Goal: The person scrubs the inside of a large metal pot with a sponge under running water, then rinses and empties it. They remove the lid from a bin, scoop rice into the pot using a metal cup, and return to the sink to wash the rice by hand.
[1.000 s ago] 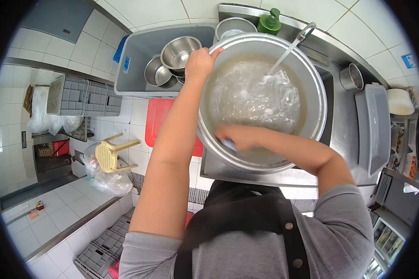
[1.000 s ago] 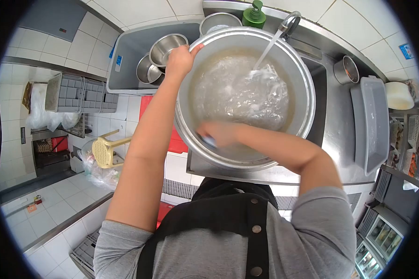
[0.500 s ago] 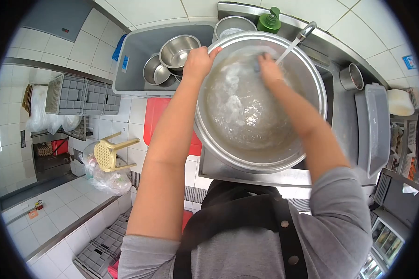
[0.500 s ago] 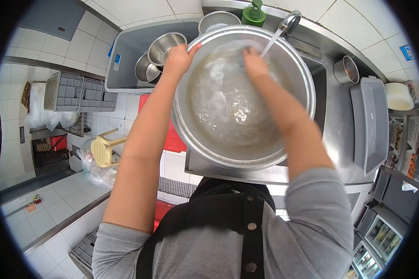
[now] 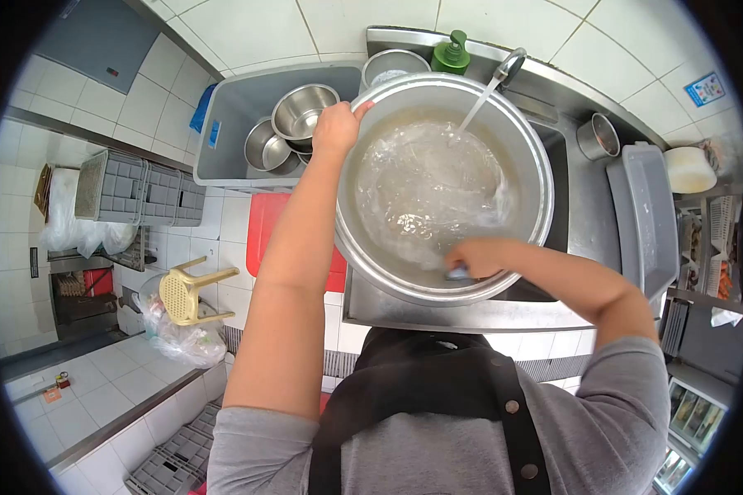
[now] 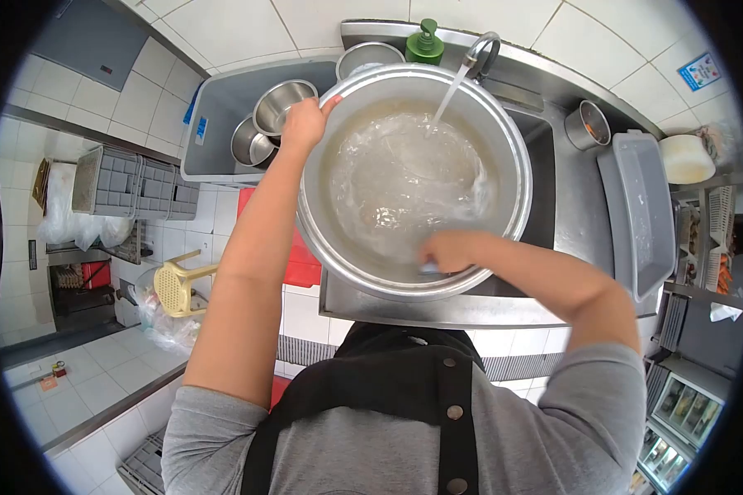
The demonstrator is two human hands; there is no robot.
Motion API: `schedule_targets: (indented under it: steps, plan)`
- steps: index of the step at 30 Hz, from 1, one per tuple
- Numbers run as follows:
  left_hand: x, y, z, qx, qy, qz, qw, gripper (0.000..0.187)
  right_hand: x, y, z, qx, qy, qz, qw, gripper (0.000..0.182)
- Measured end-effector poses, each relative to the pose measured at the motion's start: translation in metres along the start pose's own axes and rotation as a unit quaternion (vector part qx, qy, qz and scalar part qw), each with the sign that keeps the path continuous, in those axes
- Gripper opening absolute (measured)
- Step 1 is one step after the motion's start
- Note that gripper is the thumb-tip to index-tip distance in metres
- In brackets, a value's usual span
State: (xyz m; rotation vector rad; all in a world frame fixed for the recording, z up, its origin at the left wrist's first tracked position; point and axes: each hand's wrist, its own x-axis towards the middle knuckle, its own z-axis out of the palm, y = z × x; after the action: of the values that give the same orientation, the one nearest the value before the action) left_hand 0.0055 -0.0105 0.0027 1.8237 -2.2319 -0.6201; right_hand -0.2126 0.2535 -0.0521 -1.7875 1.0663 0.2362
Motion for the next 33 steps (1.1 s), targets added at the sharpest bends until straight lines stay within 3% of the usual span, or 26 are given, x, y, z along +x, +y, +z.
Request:
schedule_targets:
  steps: [1, 2, 4, 6, 7, 9, 10, 12, 15, 17, 19, 21, 22, 24, 25, 29, 31, 33]
  plan:
    - [-0.001, -0.001, -0.001, -0.005, -0.005, -0.003, 1.000, 0.064, -0.026, 0.009, -0.010, -0.077, 0.019, 0.062, 0.995, 0.035]
    - [0.001, -0.003, 0.000, -0.005, -0.001, -0.003, 1.000, 0.064, -0.054, -0.016, -0.040, -0.238, -0.012, 0.187, 0.953, 0.034]
    - [0.004, -0.008, 0.007, -0.019, 0.004, 0.023, 1.000, 0.067, -0.081, 0.002, -0.066, -0.365, 0.156, 0.251, 0.883, 0.034]
    - [0.005, -0.012, 0.014, -0.034, 0.021, 0.029, 0.999, 0.068, -0.085, 0.023, -0.084, -0.467, 0.374, 0.211, 0.773, 0.034]
    - [0.006, -0.014, 0.014, -0.045, 0.034, 0.038, 0.998, 0.070, -0.076, 0.025, -0.093, -0.470, 0.378, 0.205, 0.771, 0.034]
    - [0.007, -0.015, 0.015, -0.044, 0.034, 0.043, 0.998, 0.070, -0.047, 0.029, -0.115, -0.388, 0.488, 0.254, 0.740, 0.050]
    - [0.007, -0.015, 0.015, -0.044, 0.025, 0.049, 0.997, 0.070, -0.028, 0.037, -0.129, -0.389, 0.492, 0.247, 0.739, 0.050]
    - [0.005, -0.017, 0.017, -0.052, 0.029, 0.046, 0.997, 0.069, 0.011, 0.055, -0.154, -0.240, 0.617, 0.194, 0.724, 0.056]
    - [-0.003, -0.021, 0.018, -0.072, 0.047, 0.059, 0.995, 0.068, 0.061, 0.046, -0.185, -0.233, 0.615, 0.122, 0.743, 0.055]
    - [-0.009, -0.023, 0.016, -0.075, 0.038, 0.044, 0.995, 0.067, 0.092, 0.027, -0.198, -0.269, 0.659, -0.055, 0.700, 0.052]
    - [-0.018, -0.018, 0.014, -0.068, 0.046, 0.045, 0.996, 0.066, 0.125, -0.006, -0.206, -0.261, 0.598, -0.145, 0.744, 0.048]
    - [-0.018, -0.014, 0.013, -0.060, 0.053, 0.054, 0.995, 0.066, 0.155, -0.029, -0.204, -0.293, 0.546, -0.266, 0.738, 0.041]
    - [-0.019, -0.017, 0.013, -0.078, 0.058, 0.054, 0.994, 0.065, 0.154, -0.031, -0.206, -0.293, 0.548, -0.262, 0.738, 0.041]
    - [-0.016, -0.022, 0.014, -0.097, 0.063, 0.058, 0.992, 0.064, 0.147, -0.035, -0.218, -0.338, 0.422, -0.161, 0.826, 0.041]
    - [-0.012, -0.022, 0.015, -0.087, 0.062, 0.060, 0.992, 0.064, 0.138, -0.031, -0.227, -0.340, 0.422, -0.157, 0.826, 0.041]
    - [-0.020, -0.015, 0.004, -0.067, 0.013, 0.034, 0.997, 0.063, 0.078, 0.035, -0.232, -0.309, 0.485, 0.039, 0.817, 0.053]
    - [-0.017, -0.018, 0.008, -0.081, 0.011, 0.027, 0.996, 0.064, 0.021, 0.038, -0.212, -0.266, 0.443, 0.178, 0.837, 0.059]
    - [-0.016, -0.020, 0.008, -0.078, 0.012, 0.026, 0.997, 0.065, -0.022, 0.056, -0.181, -0.236, 0.482, 0.164, 0.827, 0.064]
